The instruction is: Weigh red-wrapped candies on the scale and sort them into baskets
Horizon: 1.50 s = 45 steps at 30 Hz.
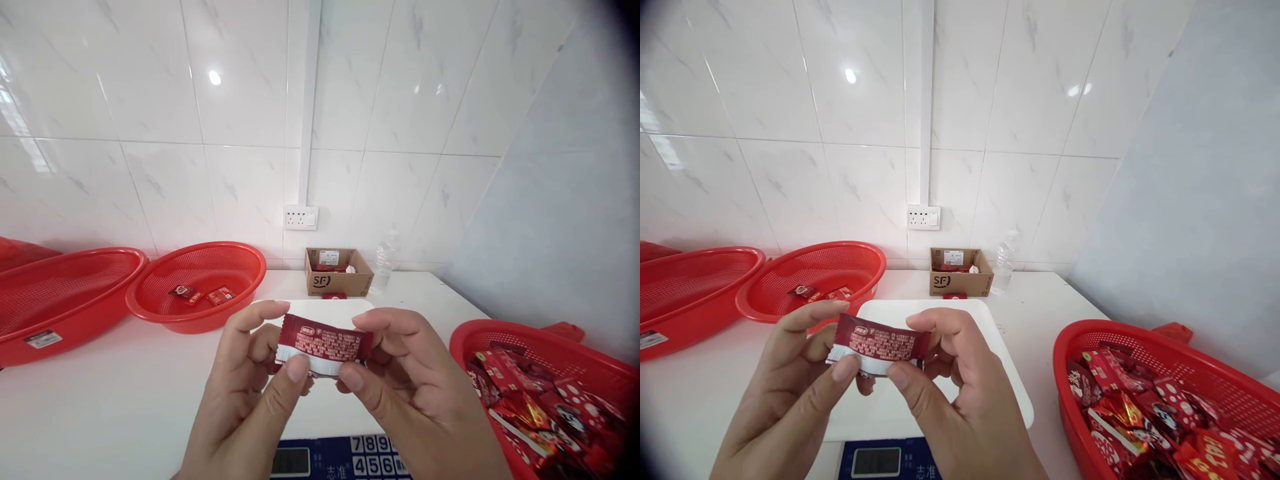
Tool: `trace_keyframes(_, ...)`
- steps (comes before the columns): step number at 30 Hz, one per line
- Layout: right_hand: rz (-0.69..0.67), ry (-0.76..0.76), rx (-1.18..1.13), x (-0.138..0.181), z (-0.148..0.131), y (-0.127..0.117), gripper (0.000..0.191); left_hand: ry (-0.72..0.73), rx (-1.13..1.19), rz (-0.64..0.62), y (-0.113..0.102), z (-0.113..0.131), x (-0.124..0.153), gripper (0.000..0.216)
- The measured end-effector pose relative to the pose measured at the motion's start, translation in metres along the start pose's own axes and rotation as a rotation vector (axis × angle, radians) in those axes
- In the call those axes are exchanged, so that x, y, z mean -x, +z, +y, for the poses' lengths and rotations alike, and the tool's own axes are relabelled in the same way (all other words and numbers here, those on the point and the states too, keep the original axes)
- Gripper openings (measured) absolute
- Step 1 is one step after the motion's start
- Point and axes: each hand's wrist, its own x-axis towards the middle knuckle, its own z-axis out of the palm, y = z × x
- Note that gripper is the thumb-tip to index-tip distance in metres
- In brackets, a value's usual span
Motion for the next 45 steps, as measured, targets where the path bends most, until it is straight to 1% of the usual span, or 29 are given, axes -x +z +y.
trace_keyframes(5, 0.011, -0.005, -0.025, 0.002, -0.002, 0.000, 0.015, 0.016, 0.038, 0.017, 0.001, -0.001, 0.002, 0.022)
trace_keyframes(9, -0.012, 0.013, -0.021, 0.003, -0.003, -0.001, 0.015, 0.032, 0.040, 0.042, 0.004, 0.000, 0.004, 0.018)
trace_keyframes(13, -0.005, -0.022, -0.030, 0.001, -0.003, -0.002, 0.018, 0.052, 0.048, 0.055, 0.005, 0.000, 0.004, 0.020)
trace_keyframes(18, 0.029, 0.008, -0.004, 0.000, -0.003, -0.003, 0.015, 0.041, 0.043, 0.055, 0.001, -0.002, 0.003, 0.023)
trace_keyframes(25, 0.082, -0.056, -0.017, 0.001, -0.001, -0.001, 0.013, 0.013, 0.055, -0.033, -0.001, 0.000, -0.002, 0.031)
trace_keyframes(29, 0.089, -0.087, -0.063, 0.002, -0.002, 0.004, 0.015, 0.008, 0.001, -0.111, -0.002, 0.001, -0.006, 0.020)
trace_keyframes(33, 0.091, -0.076, -0.038, 0.003, -0.004, 0.006, 0.021, -0.033, -0.108, -0.192, -0.007, 0.002, -0.009, 0.019)
trace_keyframes(35, 0.075, -0.045, -0.006, 0.003, -0.005, 0.004, 0.022, -0.026, -0.145, -0.195, -0.009, 0.002, -0.009, 0.020)
trace_keyframes(37, 0.043, 0.005, 0.037, 0.002, -0.005, 0.002, 0.022, -0.018, -0.156, -0.169, -0.011, 0.001, -0.008, 0.021)
trace_keyframes(41, -0.062, 0.102, 0.162, 0.001, -0.005, 0.002, 0.029, 0.002, -0.155, -0.148, -0.011, 0.000, -0.008, 0.020)
trace_keyframes(43, -0.123, 0.107, 0.231, 0.000, -0.006, 0.003, 0.031, 0.015, -0.155, -0.159, -0.012, 0.000, -0.008, 0.018)
trace_keyframes(45, -0.171, 0.082, 0.276, -0.001, -0.005, 0.003, 0.033, 0.030, -0.181, -0.166, -0.012, 0.000, -0.009, 0.017)
